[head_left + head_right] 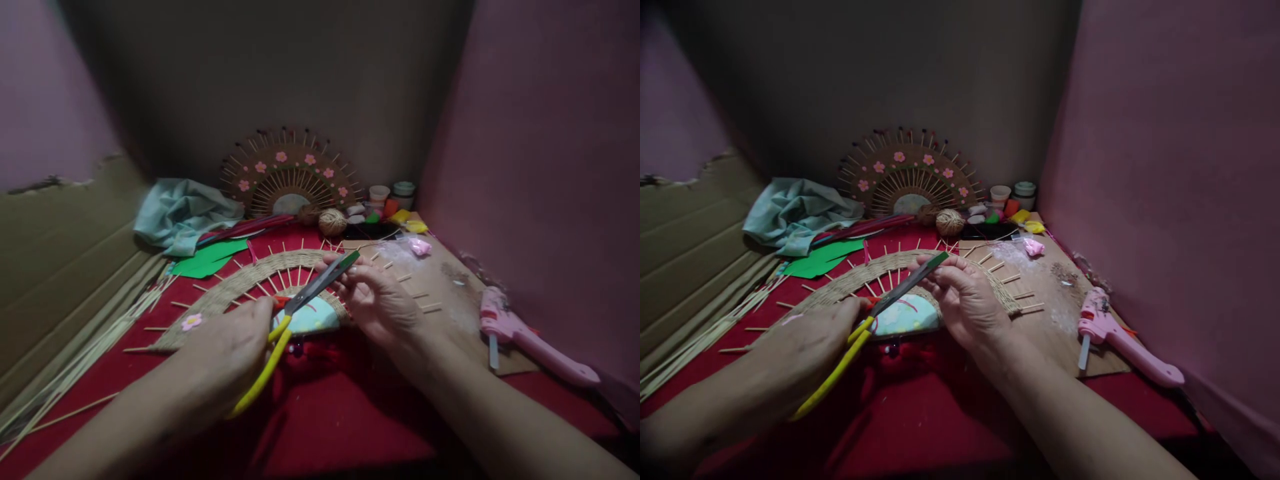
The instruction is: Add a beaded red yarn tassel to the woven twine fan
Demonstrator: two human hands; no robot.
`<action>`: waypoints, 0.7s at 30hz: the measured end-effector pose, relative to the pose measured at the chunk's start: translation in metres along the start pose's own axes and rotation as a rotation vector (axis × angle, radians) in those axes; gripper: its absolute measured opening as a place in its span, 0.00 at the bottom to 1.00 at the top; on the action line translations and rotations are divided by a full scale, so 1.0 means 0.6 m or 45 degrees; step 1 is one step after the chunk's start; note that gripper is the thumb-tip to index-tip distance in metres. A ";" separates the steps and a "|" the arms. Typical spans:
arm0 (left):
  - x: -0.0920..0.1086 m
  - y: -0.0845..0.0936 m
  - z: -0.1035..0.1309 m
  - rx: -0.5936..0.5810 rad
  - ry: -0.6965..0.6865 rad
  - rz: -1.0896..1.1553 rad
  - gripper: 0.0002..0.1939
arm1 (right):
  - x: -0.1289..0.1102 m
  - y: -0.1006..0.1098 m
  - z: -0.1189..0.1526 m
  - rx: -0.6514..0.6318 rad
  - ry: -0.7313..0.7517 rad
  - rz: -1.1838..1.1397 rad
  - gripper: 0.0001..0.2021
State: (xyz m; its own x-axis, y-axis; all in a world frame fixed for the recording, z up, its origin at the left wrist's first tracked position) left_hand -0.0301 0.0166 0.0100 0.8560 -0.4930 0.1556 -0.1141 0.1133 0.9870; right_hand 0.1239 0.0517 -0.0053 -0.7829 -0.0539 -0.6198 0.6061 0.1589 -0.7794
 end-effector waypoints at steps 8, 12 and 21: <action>0.015 -0.011 -0.004 -0.074 0.090 -0.038 0.15 | 0.016 0.003 0.003 0.014 -0.067 -0.055 0.07; 0.009 -0.011 -0.003 -0.037 0.128 -0.026 0.15 | 0.020 0.002 0.004 0.006 -0.069 -0.053 0.07; 0.010 -0.011 -0.005 -0.115 0.195 -0.120 0.16 | 0.028 0.002 0.005 0.012 -0.090 -0.152 0.07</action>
State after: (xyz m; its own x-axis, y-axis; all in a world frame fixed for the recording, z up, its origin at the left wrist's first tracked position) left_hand -0.0226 0.0153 0.0044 0.9283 -0.3688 0.0480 0.0099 0.1535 0.9881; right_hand 0.1118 0.0477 -0.0169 -0.8380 -0.1414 -0.5271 0.5105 0.1380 -0.8487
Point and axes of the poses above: each hand's wrist, its own z-axis away from the middle knuckle, its own y-axis out of the back of the hand, x = y × z, the point moved 9 cm from there along -z, towards the middle knuckle, and after that the axes turned 3 degrees about -x, right-handed, at the moved point
